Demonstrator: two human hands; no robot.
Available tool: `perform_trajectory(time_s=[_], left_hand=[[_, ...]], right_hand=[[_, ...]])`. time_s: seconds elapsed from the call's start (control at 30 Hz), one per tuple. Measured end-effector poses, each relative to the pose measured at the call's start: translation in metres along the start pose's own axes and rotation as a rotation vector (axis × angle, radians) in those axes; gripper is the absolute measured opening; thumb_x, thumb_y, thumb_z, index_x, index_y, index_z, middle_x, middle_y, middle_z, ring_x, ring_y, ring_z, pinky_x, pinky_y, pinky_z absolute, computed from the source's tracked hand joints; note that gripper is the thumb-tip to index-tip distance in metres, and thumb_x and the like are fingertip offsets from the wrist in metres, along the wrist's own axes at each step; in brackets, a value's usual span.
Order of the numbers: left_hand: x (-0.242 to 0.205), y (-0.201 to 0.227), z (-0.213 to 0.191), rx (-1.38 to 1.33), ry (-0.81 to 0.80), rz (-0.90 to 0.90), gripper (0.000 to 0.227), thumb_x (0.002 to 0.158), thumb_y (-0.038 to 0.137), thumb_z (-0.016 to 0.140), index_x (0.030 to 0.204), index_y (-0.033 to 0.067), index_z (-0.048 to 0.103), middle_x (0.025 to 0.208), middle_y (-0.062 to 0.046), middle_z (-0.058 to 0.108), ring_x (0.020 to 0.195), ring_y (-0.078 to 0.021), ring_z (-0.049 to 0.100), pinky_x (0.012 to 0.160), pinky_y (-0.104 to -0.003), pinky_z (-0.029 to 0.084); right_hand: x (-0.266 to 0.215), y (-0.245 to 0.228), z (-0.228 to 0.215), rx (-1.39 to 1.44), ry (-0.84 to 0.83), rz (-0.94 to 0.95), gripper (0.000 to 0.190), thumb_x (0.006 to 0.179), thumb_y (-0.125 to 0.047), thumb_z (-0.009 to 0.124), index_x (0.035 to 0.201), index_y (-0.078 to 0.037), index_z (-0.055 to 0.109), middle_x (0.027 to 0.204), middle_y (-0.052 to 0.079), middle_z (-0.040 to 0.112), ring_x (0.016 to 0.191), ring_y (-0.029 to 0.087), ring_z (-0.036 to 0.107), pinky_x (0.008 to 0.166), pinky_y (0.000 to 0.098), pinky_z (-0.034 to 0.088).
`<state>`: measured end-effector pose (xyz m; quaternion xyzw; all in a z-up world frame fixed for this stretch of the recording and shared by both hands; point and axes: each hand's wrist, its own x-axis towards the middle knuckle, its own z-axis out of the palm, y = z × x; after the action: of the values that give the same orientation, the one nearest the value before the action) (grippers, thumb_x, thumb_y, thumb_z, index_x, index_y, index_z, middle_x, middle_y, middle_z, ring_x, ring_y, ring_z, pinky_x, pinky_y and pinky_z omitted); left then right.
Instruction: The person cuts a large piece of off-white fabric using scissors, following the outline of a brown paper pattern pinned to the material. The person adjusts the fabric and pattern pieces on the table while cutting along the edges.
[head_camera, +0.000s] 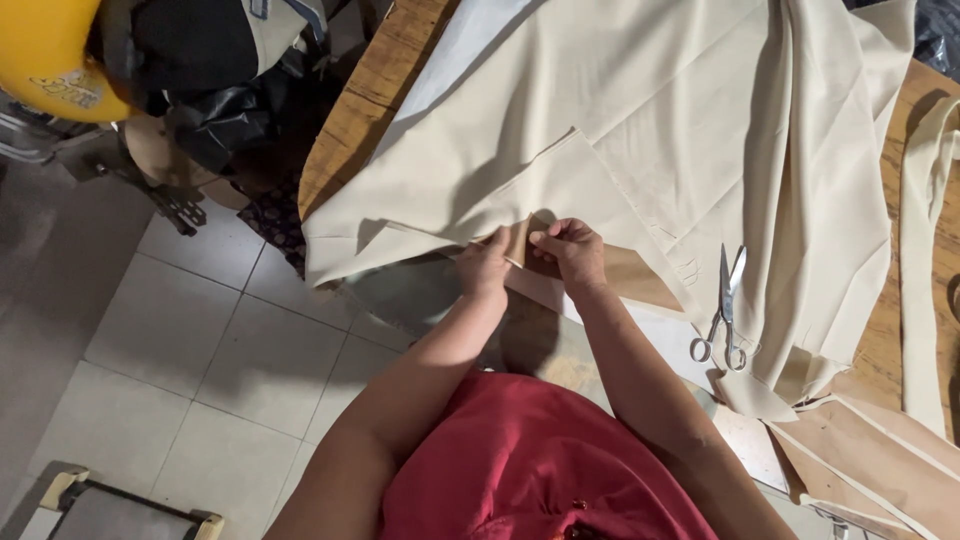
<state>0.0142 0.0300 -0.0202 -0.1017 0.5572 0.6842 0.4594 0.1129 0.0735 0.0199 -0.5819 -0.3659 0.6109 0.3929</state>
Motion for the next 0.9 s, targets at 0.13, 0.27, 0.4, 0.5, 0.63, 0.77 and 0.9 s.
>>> perform_trajectory(time_s=[0.13, 0.27, 0.4, 0.5, 0.63, 0.77, 0.9], left_hand=[[0.01, 0.022, -0.004, -0.182, -0.035, -0.1, 0.049, 0.068, 0.014, 0.082, 0.095, 0.0005, 0.044, 0.092, -0.016, 0.056, 0.098, -0.0326, 0.058, 0.091, -0.044, 0.043], [0.045, 0.03, -0.036, -0.149, 0.135, -0.014, 0.044, 0.064, 0.022, 0.083, 0.083, 0.0011, 0.05, 0.063, -0.006, 0.05, 0.058, -0.0139, 0.056, 0.051, -0.023, 0.045], [0.041, 0.091, -0.054, -0.41, 0.256, 0.196, 0.064, 0.064, 0.002, 0.083, 0.104, -0.0044, 0.033, 0.095, -0.023, 0.052, 0.099, -0.0392, 0.057, 0.086, -0.054, 0.047], [0.106, 0.096, -0.126, -0.09, 0.386, 0.326, 0.062, 0.061, 0.016, 0.088, 0.1, 0.0059, 0.041, 0.082, -0.017, 0.053, 0.08, -0.0272, 0.06, 0.064, -0.047, 0.053], [0.12, 0.104, -0.166, -0.117, 0.251, 0.529, 0.063, 0.07, -0.012, 0.077, 0.112, 0.0083, 0.036, 0.114, -0.015, 0.043, 0.108, -0.0327, 0.05, 0.085, -0.057, 0.048], [0.037, 0.126, -0.119, 0.825, 0.424, 0.829, 0.072, 0.073, 0.008, 0.076, 0.125, 0.0, 0.028, 0.119, -0.019, 0.032, 0.113, -0.0297, 0.031, 0.095, -0.049, 0.024], [-0.048, 0.101, -0.046, 0.929, -0.369, 1.326, 0.053, 0.07, -0.008, 0.068, 0.119, -0.0093, 0.047, 0.116, -0.033, 0.046, 0.116, -0.0486, 0.038, 0.102, -0.051, 0.025]], right_hand=[[0.004, 0.011, -0.003, -0.163, -0.019, -0.065, 0.032, 0.061, -0.01, 0.084, 0.074, -0.005, 0.055, 0.058, 0.007, 0.059, 0.045, 0.011, 0.057, 0.045, 0.0184, 0.047], [0.001, 0.006, -0.001, -0.642, 0.034, -0.135, 0.036, 0.062, -0.034, 0.082, 0.078, -0.012, 0.058, 0.063, 0.002, 0.06, 0.057, 0.016, 0.06, 0.056, 0.0263, 0.047], [-0.006, -0.002, 0.006, -0.933, 0.078, -0.112, 0.04, 0.062, -0.046, 0.076, 0.083, -0.019, 0.055, 0.071, -0.005, 0.061, 0.074, 0.017, 0.062, 0.065, 0.0293, 0.047], [-0.007, -0.005, 0.009, -1.002, 0.077, -0.087, 0.041, 0.062, -0.048, 0.074, 0.084, -0.021, 0.053, 0.071, -0.007, 0.061, 0.076, 0.017, 0.062, 0.067, 0.0305, 0.047], [-0.006, -0.003, 0.01, -1.028, 0.094, -0.07, 0.039, 0.064, -0.045, 0.072, 0.088, -0.021, 0.053, 0.074, -0.007, 0.062, 0.08, 0.017, 0.062, 0.07, 0.0302, 0.046], [-0.005, 0.004, 0.007, -1.033, 0.071, -0.118, 0.037, 0.068, -0.043, 0.072, 0.091, -0.023, 0.051, 0.075, -0.008, 0.06, 0.079, 0.015, 0.062, 0.067, 0.0298, 0.048], [0.001, 0.011, 0.002, -1.032, 0.037, -0.188, 0.035, 0.072, -0.044, 0.07, 0.092, -0.022, 0.051, 0.075, -0.007, 0.059, 0.08, 0.017, 0.062, 0.07, 0.0326, 0.049]])
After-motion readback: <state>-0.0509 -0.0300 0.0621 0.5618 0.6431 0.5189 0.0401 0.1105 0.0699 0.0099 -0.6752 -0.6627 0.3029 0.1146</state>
